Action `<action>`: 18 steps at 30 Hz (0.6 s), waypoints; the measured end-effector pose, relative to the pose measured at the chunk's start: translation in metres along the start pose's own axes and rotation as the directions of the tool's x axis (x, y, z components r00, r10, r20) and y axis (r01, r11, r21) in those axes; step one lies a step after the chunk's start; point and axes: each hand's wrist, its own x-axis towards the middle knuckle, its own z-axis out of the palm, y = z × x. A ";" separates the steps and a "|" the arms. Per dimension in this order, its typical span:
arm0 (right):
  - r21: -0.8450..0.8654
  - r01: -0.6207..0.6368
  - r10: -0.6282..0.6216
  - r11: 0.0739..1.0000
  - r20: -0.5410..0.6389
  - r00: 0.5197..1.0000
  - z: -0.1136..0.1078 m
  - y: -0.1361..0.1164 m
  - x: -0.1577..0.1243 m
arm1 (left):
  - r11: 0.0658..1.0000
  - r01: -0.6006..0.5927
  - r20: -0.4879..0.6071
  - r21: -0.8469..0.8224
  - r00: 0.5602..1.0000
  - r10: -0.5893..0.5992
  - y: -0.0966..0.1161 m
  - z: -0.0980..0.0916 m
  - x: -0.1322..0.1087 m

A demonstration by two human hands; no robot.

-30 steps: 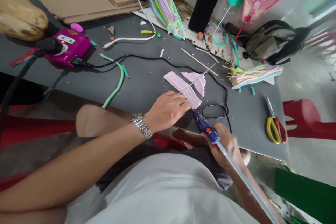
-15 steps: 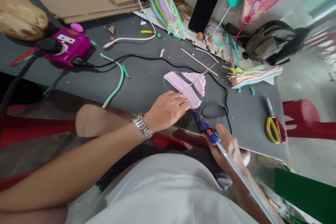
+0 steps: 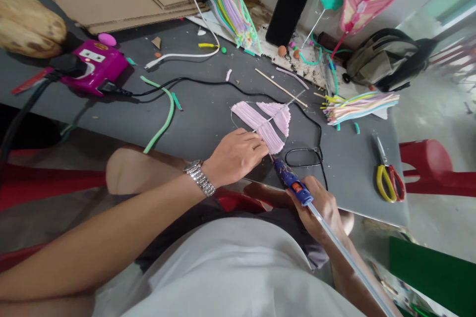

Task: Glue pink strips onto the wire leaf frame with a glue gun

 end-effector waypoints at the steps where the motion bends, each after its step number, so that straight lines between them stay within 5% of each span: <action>1: 0.003 -0.004 0.004 1.000 0.003 1.000 0.000 0.000 0.000 | 1.000 -0.001 -0.002 -0.001 1.000 0.001 0.000 0.000 0.000; 18: 0.052 -0.074 0.074 0.996 -0.008 0.997 0.002 -0.002 0.000 | 1.000 -0.007 0.000 0.000 1.000 0.007 -0.001 0.001 0.000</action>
